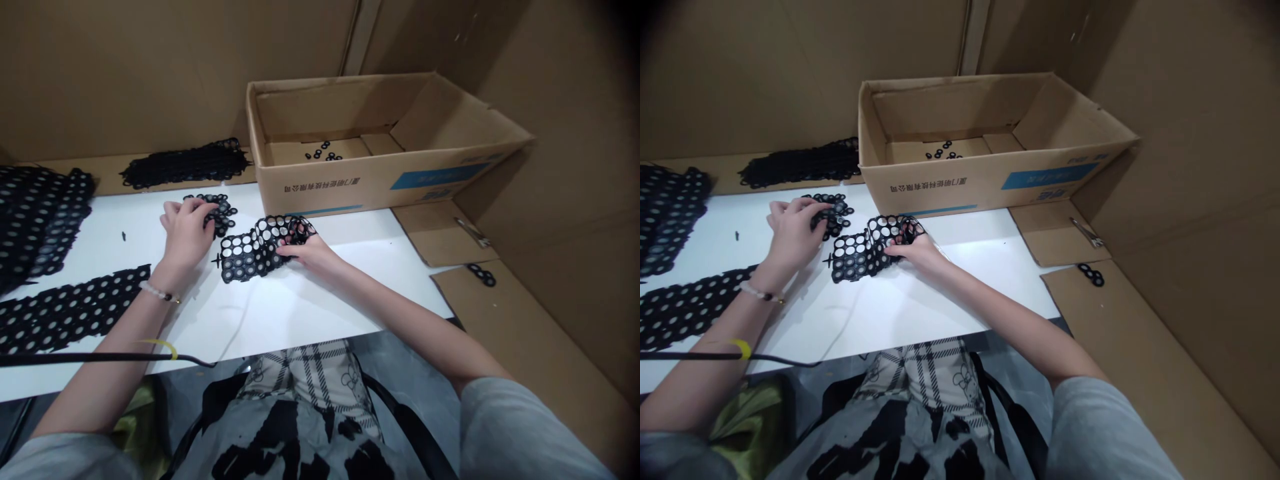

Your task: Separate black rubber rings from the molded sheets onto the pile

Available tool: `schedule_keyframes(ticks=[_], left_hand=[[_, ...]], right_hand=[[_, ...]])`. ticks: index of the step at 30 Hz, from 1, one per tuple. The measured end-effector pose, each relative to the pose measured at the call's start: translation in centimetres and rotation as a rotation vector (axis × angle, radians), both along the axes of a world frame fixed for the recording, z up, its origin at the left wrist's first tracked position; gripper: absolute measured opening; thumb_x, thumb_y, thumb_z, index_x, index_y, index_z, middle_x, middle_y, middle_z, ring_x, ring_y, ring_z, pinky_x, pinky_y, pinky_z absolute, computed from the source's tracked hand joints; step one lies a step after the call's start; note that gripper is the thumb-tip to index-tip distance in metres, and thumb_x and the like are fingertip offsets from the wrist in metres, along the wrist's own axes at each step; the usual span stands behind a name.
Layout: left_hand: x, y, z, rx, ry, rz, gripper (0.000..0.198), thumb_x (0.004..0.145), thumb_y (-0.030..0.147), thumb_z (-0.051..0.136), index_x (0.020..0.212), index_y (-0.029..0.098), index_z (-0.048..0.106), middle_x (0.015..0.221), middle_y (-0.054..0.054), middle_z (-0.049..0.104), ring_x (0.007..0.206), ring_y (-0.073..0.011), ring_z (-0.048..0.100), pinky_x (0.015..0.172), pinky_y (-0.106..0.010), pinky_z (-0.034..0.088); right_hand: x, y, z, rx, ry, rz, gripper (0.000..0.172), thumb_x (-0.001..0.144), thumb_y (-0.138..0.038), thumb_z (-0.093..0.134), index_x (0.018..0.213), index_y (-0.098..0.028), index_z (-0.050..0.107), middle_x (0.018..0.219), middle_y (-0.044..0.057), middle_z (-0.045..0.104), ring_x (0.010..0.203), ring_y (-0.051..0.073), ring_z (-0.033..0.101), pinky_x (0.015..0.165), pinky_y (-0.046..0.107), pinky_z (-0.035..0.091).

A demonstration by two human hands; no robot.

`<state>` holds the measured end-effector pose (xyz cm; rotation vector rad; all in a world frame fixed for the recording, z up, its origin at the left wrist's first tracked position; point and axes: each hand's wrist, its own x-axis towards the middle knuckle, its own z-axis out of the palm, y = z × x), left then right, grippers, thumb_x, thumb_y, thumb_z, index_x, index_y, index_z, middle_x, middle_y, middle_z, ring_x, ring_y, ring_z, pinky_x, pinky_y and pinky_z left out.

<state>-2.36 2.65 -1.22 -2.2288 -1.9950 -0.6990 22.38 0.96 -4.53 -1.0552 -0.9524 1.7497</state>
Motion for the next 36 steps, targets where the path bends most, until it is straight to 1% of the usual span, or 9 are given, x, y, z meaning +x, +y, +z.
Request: schedule_keyframes(ticks=[4,7,11,14,17,23,27,31,36], left_hand=[[2.2,-1.0,-0.6,-0.158,-0.072,-0.271,0.049,0.089,0.046,0.053,0.134,0.025,0.054,0.138,-0.01,0.052,0.124,-0.0345,0.036,0.104,-0.051,0.028],[3.3,-1.3,-1.3,-0.337,-0.193,-0.396,0.063,0.079,0.057,0.063,0.13,0.02,0.056,0.126,-0.012,0.057,0.122,-0.0322,0.041,0.105,-0.048,0.031],[2.8,-0.7,-0.8,-0.464,-0.375,-0.464,0.04,0.078,0.053,0.063,0.095,0.017,0.069,0.096,-0.006,0.066,0.094,-0.0245,0.058,0.09,-0.036,0.043],[1.9,-0.4,0.6,-0.553,-0.436,-0.496,0.031,0.083,0.046,0.059,0.089,0.017,0.069,0.085,-0.002,0.067,0.081,-0.0193,0.058,0.077,-0.029,0.043],[1.4,-0.6,1.6,-0.578,-0.465,-0.465,0.028,0.079,0.041,0.062,0.088,0.016,0.069,0.077,0.0,0.065,0.072,-0.0165,0.055,0.068,-0.027,0.04],[1.7,-1.0,2.0,-0.727,-0.575,-0.509,0.023,0.074,0.035,0.064,0.084,0.015,0.07,0.08,-0.001,0.069,0.074,-0.0169,0.058,0.069,-0.025,0.043],[1.9,-1.0,2.1,-0.834,-0.497,-0.594,0.02,0.075,0.031,0.063,0.087,0.016,0.071,0.082,-0.001,0.07,0.075,-0.0168,0.059,0.068,-0.024,0.044],[1.4,-1.0,2.1,-0.894,-0.495,-0.612,0.022,0.077,0.035,0.065,0.09,0.018,0.068,0.081,0.0,0.067,0.073,-0.0149,0.057,0.066,-0.023,0.044],[1.1,-0.9,2.0,-0.924,-0.427,-0.55,0.031,0.081,0.049,0.064,0.083,0.018,0.066,0.064,0.003,0.053,0.057,-0.0109,0.044,0.052,-0.022,0.032]], right_hand=[[-0.2,-0.1,-0.3,0.036,0.028,0.048,0.061,0.046,-0.016,0.088,0.096,-0.022,0.053,0.087,0.001,0.062,0.085,0.019,0.062,0.08,0.037,0.054],[-0.4,-0.3,-0.1,0.064,0.042,0.031,0.061,0.043,-0.015,0.088,0.093,-0.022,0.054,0.075,-0.004,0.059,0.074,0.015,0.06,0.075,0.032,0.054],[0.2,-0.1,1.3,0.029,0.014,0.079,0.042,0.05,-0.024,0.087,0.082,-0.019,0.059,0.075,-0.001,0.063,0.073,0.014,0.06,0.071,0.028,0.051],[1.5,0.7,2.9,-0.062,0.072,0.077,0.032,0.068,-0.047,0.073,0.08,-0.019,0.064,0.081,0.004,0.068,0.079,0.019,0.065,0.065,0.028,0.051],[2.8,1.3,4.1,-0.078,0.094,0.068,0.034,0.073,-0.054,0.065,0.076,-0.02,0.065,0.084,0.004,0.071,0.085,0.023,0.068,0.071,0.032,0.053],[2.9,1.0,3.8,0.065,-0.185,0.324,0.043,0.061,-0.036,0.084,0.097,-0.017,0.07,0.094,0.006,0.074,0.083,0.018,0.066,0.078,0.031,0.053],[2.0,0.6,2.4,0.131,-0.272,0.517,0.038,0.06,-0.023,0.082,0.096,-0.016,0.069,0.081,0.002,0.07,0.075,0.014,0.064,0.076,0.03,0.051],[1.7,0.6,1.6,0.166,-0.232,0.391,0.021,0.069,-0.019,0.07,0.086,-0.019,0.06,0.078,-0.001,0.065,0.074,0.015,0.063,0.073,0.03,0.051],[1.3,0.5,1.4,0.211,-0.228,0.202,0.041,0.068,-0.021,0.07,0.105,-0.025,0.054,0.103,0.001,0.065,0.098,0.02,0.062,0.084,0.036,0.053]])
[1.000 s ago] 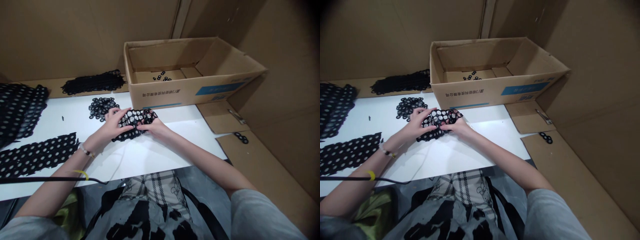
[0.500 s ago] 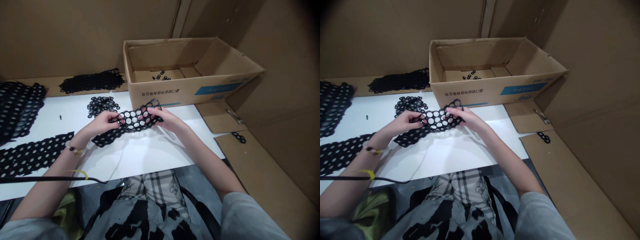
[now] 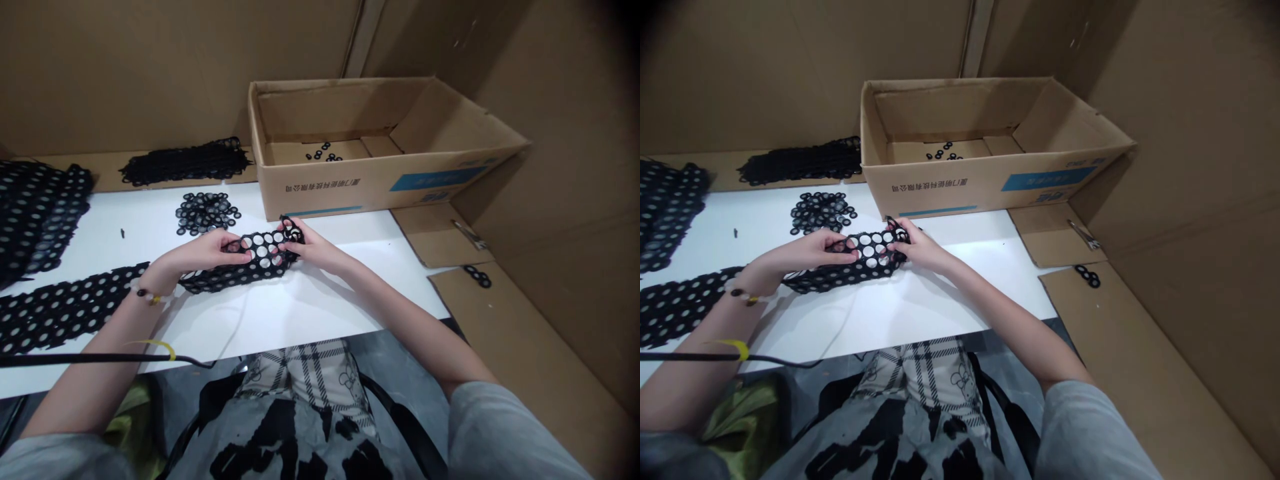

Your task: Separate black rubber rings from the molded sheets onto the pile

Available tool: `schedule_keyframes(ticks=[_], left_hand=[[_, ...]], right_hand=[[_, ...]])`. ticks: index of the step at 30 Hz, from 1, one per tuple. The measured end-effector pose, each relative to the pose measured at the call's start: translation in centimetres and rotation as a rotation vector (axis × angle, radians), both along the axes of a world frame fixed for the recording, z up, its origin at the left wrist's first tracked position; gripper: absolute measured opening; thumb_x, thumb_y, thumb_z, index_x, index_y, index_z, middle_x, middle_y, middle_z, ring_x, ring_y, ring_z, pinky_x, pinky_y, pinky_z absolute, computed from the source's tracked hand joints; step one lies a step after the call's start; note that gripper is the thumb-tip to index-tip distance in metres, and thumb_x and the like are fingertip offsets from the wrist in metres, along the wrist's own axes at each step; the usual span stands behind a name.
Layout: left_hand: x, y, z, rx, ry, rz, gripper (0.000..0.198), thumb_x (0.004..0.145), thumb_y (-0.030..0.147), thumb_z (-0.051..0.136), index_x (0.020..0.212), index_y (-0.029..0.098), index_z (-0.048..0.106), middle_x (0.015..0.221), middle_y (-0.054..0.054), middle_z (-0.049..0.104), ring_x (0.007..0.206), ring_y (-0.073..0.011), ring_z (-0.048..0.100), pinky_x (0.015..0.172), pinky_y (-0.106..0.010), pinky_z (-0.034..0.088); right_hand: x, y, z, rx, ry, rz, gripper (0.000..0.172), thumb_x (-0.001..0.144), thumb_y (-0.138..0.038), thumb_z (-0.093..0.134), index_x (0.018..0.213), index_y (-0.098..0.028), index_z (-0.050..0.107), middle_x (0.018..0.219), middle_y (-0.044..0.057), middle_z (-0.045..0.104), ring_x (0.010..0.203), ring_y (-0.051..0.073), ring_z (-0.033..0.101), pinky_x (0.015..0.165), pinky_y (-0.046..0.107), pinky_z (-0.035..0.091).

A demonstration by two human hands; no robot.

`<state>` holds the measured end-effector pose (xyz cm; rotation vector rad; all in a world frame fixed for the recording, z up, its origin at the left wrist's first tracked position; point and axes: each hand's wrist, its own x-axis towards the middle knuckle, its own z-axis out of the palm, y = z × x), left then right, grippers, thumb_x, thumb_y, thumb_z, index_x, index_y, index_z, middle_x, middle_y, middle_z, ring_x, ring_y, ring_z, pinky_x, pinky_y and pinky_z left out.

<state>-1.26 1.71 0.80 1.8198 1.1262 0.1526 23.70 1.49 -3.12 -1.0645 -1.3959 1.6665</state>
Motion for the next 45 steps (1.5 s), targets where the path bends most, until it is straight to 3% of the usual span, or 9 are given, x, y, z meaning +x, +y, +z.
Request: schedule_keyframes(ticks=[6,12,16,19,24,31,37,39,45], left_hand=[[0.9,-0.4,0.5,0.037,-0.009,0.13,0.036,0.08,0.054,0.063,0.076,0.018,0.062,0.057,0.006,0.037,0.051,-0.009,0.031,0.046,-0.023,0.022],[0.9,-0.2,0.0,0.091,0.023,0.077,0.034,0.079,0.053,0.063,0.082,0.019,0.066,0.059,0.004,0.048,0.053,-0.0114,0.042,0.051,-0.024,0.032],[0.8,-0.1,0.1,0.594,-0.001,0.326,0.032,0.077,0.045,0.065,0.097,0.02,0.065,0.092,-0.004,0.066,0.083,-0.02,0.058,0.077,-0.032,0.045],[1.4,-0.9,0.6,0.857,0.032,0.387,0.026,0.082,0.044,0.061,0.072,0.019,0.059,0.076,-0.004,0.062,0.076,-0.0194,0.054,0.075,-0.032,0.042],[3.1,-2.3,-0.3,0.506,0.109,0.02,0.046,0.083,0.052,0.059,0.055,0.019,0.045,0.05,0.003,0.045,0.05,-0.0112,0.039,0.053,-0.027,0.029],[3.3,-2.0,-0.3,0.379,-0.004,-0.039,0.038,0.092,0.042,0.044,0.063,0.018,0.05,0.064,0.001,0.052,0.064,-0.014,0.048,0.062,-0.026,0.035],[1.3,-0.6,0.4,0.479,-0.262,0.466,0.028,0.081,0.025,0.041,0.053,0.02,0.043,0.055,0.001,0.047,0.058,-0.014,0.045,0.06,-0.028,0.035],[1.2,-0.5,0.2,0.56,-0.242,0.531,0.028,0.08,0.025,0.041,0.053,0.02,0.041,0.053,0.001,0.045,0.056,-0.014,0.043,0.058,-0.029,0.033],[3.8,-2.6,-1.1,0.775,0.145,0.088,0.029,0.087,0.025,0.045,0.058,0.021,0.04,0.056,-0.001,0.044,0.061,-0.017,0.043,0.062,-0.032,0.032]], right_hand=[[-0.3,-0.3,0.3,-0.162,0.052,0.037,0.053,0.062,-0.03,0.081,0.11,-0.021,0.06,0.104,0.005,0.067,0.095,0.021,0.064,0.089,0.036,0.052],[-0.3,-0.5,-0.1,-0.052,-0.145,0.186,0.03,0.06,-0.032,0.083,0.082,-0.016,0.068,0.087,0.004,0.07,0.084,0.019,0.063,0.089,0.038,0.051],[-0.3,-0.5,-0.4,-0.047,-0.092,0.122,0.026,0.065,-0.029,0.08,0.083,-0.016,0.068,0.091,0.005,0.071,0.088,0.019,0.064,0.089,0.037,0.051],[-0.6,-0.7,-0.5,-0.079,-0.037,0.055,0.026,0.064,-0.029,0.081,0.084,-0.017,0.069,0.091,0.005,0.072,0.087,0.019,0.064,0.087,0.036,0.052],[-1.3,-1.3,-0.7,-0.108,0.107,0.05,0.03,0.058,-0.032,0.086,0.076,-0.016,0.068,0.077,0.001,0.069,0.073,0.015,0.062,0.077,0.032,0.051],[-1.8,-1.3,-1.2,-0.131,0.214,0.019,0.036,0.058,-0.032,0.086,0.087,-0.017,0.07,0.088,0.003,0.072,0.084,0.017,0.065,0.084,0.033,0.051],[-1.7,-1.2,-0.7,-0.255,0.242,-0.144,0.033,0.057,-0.026,0.085,0.085,-0.018,0.07,0.094,0.005,0.072,0.088,0.02,0.065,0.088,0.038,0.052],[-1.6,-1.1,-0.7,-0.238,0.238,-0.141,0.031,0.056,-0.024,0.085,0.083,-0.018,0.07,0.092,0.005,0.071,0.088,0.019,0.065,0.09,0.039,0.051],[-1.7,-0.8,-1.5,-0.11,0.252,-0.12,0.031,0.054,-0.024,0.086,0.078,-0.017,0.067,0.082,0.001,0.068,0.08,0.016,0.063,0.087,0.035,0.051]])
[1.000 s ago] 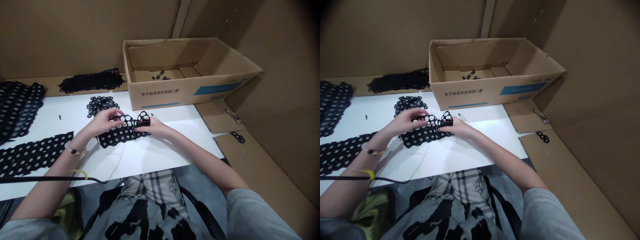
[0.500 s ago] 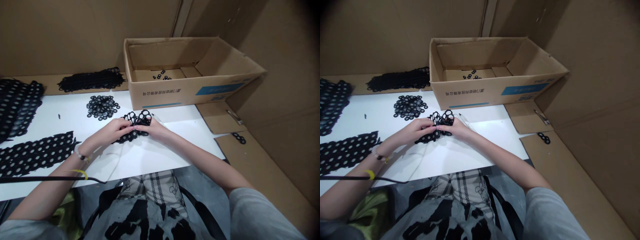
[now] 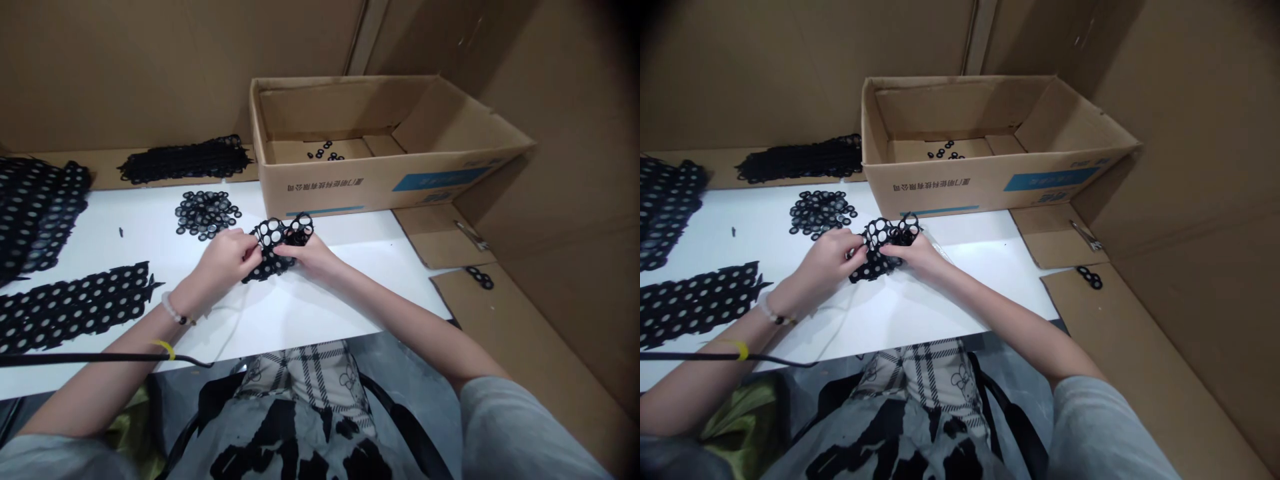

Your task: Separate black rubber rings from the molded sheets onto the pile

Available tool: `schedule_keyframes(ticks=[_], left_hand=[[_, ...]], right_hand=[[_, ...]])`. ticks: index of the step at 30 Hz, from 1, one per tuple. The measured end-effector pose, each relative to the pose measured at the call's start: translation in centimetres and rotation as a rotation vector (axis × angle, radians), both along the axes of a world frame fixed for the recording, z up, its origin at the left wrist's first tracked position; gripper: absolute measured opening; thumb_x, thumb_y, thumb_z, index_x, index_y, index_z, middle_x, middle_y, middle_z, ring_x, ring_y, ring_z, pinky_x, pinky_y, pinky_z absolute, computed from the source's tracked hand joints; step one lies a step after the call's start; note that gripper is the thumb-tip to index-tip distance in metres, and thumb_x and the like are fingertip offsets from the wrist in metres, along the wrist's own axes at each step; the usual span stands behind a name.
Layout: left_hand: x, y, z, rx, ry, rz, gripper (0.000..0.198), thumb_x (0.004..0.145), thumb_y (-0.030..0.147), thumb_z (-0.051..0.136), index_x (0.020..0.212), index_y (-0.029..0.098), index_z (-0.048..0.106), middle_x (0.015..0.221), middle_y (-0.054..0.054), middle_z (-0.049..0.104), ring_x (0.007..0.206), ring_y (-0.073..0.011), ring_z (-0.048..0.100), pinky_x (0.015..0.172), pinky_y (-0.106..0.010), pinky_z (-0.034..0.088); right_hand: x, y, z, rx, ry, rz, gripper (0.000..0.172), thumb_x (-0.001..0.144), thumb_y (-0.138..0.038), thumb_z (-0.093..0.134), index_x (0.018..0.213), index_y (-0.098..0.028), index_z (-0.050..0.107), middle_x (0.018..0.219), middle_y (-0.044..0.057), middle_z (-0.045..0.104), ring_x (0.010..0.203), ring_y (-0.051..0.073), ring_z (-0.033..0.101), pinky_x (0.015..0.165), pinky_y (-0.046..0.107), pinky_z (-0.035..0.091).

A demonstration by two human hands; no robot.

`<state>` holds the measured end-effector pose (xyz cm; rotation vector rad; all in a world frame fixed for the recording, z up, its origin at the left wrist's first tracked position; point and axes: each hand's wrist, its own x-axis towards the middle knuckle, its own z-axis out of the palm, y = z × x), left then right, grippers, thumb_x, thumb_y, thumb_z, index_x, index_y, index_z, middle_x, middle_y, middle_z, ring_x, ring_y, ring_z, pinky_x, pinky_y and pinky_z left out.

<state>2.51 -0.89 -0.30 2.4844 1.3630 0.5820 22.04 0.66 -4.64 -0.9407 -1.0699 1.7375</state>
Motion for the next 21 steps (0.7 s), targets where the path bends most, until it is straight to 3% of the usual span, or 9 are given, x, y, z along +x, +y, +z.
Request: schedule_keyframes(ticks=[4,7,11,15,18,21], left_hand=[[1.2,-0.9,-0.7,-0.064,0.024,-0.1,0.034,0.095,0.036,0.043,0.065,0.02,0.047,0.062,-0.003,0.053,0.066,-0.0184,0.048,0.067,-0.032,0.036],[1.2,-0.8,-1.1,-0.141,-0.027,-0.063,0.038,0.093,0.046,0.049,0.065,0.02,0.046,0.062,-0.002,0.054,0.065,-0.0177,0.049,0.065,-0.031,0.037],[1.1,-0.6,-1.3,-0.249,-0.082,-0.012,0.038,0.094,0.044,0.045,0.064,0.019,0.045,0.064,-0.001,0.052,0.063,-0.0162,0.048,0.06,-0.029,0.034],[1.0,-0.3,-1.2,-0.277,-0.134,-0.016,0.032,0.091,0.034,0.043,0.063,0.019,0.046,0.065,-0.001,0.052,0.064,-0.0161,0.047,0.062,-0.03,0.034],[-0.4,0.9,-0.7,-0.261,-0.355,0.19,0.023,0.081,0.021,0.042,0.058,0.02,0.044,0.06,0.0,0.05,0.062,-0.0155,0.046,0.06,-0.029,0.034],[-2.6,2.7,-0.1,-0.11,-0.589,0.478,0.021,0.074,0.017,0.039,0.054,0.021,0.038,0.054,0.001,0.045,0.059,-0.0146,0.044,0.057,-0.028,0.033]], right_hand=[[-0.1,-0.1,-0.2,-0.011,0.067,-0.008,0.033,0.053,-0.025,0.087,0.076,-0.017,0.065,0.079,-0.001,0.066,0.076,0.014,0.061,0.081,0.032,0.051],[-0.2,-0.3,-0.2,-0.024,0.061,-0.023,0.036,0.051,-0.025,0.088,0.077,-0.017,0.065,0.079,-0.001,0.066,0.076,0.014,0.061,0.081,0.032,0.051],[-0.3,-0.4,0.0,-0.041,0.074,0.001,0.037,0.052,-0.026,0.088,0.08,-0.018,0.065,0.084,0.0,0.067,0.08,0.014,0.062,0.085,0.033,0.051],[0.1,0.0,0.1,0.063,-0.071,-0.085,0.036,0.051,-0.026,0.087,0.074,-0.018,0.06,0.078,-0.002,0.062,0.076,0.014,0.058,0.082,0.032,0.05],[0.7,0.5,0.2,0.1,-0.177,-0.171,0.038,0.051,-0.028,0.086,0.073,-0.019,0.057,0.078,-0.001,0.061,0.078,0.016,0.058,0.083,0.034,0.049],[1.1,0.9,0.1,0.11,-0.148,-0.2,0.039,0.052,-0.029,0.085,0.078,-0.019,0.059,0.088,0.002,0.065,0.088,0.019,0.06,0.091,0.038,0.048]])
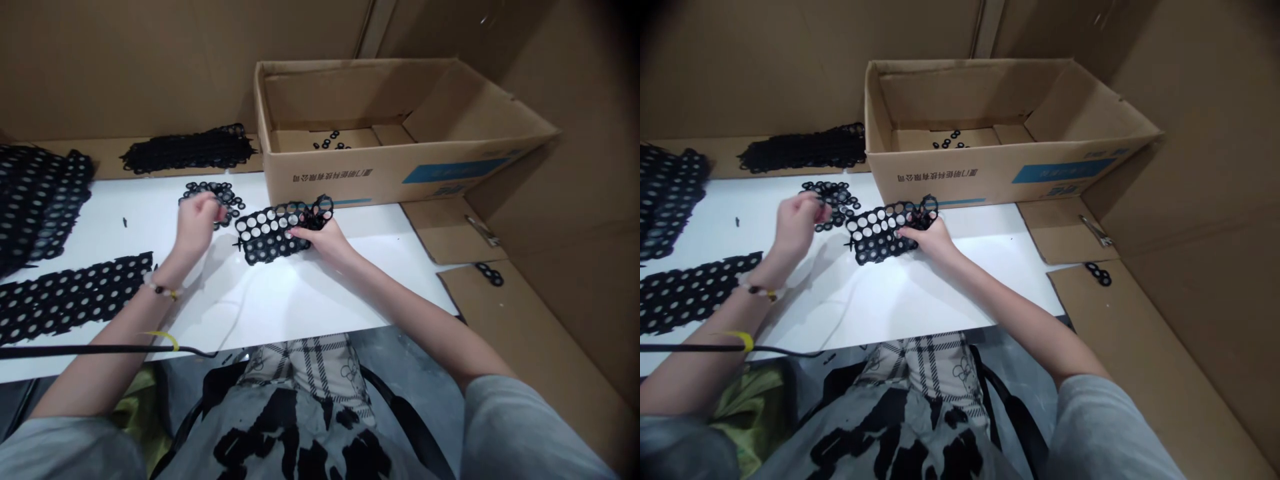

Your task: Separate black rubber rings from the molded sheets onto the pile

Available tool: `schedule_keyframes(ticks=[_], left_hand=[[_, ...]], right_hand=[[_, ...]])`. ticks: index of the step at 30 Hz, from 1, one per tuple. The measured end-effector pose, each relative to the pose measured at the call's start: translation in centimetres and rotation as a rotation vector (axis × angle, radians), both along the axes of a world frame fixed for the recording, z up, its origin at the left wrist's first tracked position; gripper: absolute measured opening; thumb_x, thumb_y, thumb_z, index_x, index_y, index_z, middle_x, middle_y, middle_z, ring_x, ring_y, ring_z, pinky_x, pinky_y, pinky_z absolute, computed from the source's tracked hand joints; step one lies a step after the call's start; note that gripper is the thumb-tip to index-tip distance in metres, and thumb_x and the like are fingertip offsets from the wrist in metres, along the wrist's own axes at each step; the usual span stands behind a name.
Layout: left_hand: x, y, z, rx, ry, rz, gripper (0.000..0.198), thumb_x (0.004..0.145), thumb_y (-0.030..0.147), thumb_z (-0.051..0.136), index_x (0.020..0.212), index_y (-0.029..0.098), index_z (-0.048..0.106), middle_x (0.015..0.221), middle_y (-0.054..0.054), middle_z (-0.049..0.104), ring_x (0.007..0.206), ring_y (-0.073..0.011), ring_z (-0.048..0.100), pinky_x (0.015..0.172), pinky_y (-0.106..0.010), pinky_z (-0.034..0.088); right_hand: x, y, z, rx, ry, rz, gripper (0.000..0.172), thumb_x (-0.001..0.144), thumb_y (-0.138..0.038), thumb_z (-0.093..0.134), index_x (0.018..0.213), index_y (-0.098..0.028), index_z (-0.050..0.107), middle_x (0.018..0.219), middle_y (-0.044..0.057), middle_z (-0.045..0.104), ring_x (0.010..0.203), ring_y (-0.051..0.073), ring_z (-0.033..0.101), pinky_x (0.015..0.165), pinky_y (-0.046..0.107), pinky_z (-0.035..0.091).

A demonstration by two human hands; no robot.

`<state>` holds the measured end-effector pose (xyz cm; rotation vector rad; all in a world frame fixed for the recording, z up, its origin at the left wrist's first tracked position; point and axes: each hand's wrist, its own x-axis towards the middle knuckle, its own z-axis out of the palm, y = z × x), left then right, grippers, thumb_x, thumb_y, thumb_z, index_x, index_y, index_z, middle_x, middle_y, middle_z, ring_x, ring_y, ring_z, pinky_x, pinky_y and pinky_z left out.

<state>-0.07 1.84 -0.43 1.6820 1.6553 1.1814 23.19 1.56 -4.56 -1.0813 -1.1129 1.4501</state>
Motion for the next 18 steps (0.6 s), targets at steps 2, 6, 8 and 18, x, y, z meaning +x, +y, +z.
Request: schedule_keyframes(ticks=[2,6,8,18], left_hand=[[-1.3,0.9,0.1,0.052,0.125,0.097,0.023,0.076,0.018,0.043,0.054,0.021,0.039,0.053,0.001,0.043,0.059,-0.0154,0.043,0.058,-0.029,0.031],[-2.5,1.7,-1.2,0.036,0.542,0.104,0.032,0.081,0.025,0.053,0.053,0.023,0.038,0.052,-0.001,0.041,0.066,-0.021,0.044,0.065,-0.032,0.03],[-2.7,1.9,-2.0,0.035,0.62,0.106,0.03,0.082,0.025,0.054,0.056,0.023,0.039,0.055,-0.003,0.045,0.071,-0.0236,0.045,0.068,-0.033,0.031],[0.5,-0.5,-0.6,0.126,0.501,-0.324,0.021,0.09,0.034,0.054,0.074,0.02,0.052,0.069,-0.001,0.052,0.073,-0.0185,0.048,0.067,-0.029,0.035]], right_hand=[[0.0,0.1,-0.2,-0.005,0.029,0.024,0.038,0.053,-0.029,0.084,0.08,-0.019,0.06,0.091,0.003,0.066,0.091,0.02,0.061,0.094,0.04,0.047],[-0.3,-0.2,-0.5,-0.069,0.065,0.051,0.037,0.054,-0.027,0.086,0.079,-0.019,0.059,0.084,0.002,0.063,0.083,0.02,0.062,0.089,0.041,0.051],[-0.3,-0.3,-0.3,-0.069,0.075,0.067,0.037,0.054,-0.027,0.086,0.079,-0.019,0.06,0.084,0.003,0.063,0.083,0.02,0.062,0.089,0.042,0.051],[-0.7,-0.1,-0.8,-0.106,0.015,0.13,0.035,0.063,-0.03,0.073,0.085,-0.024,0.047,0.084,-0.001,0.06,0.086,0.019,0.064,0.089,0.039,0.051]])
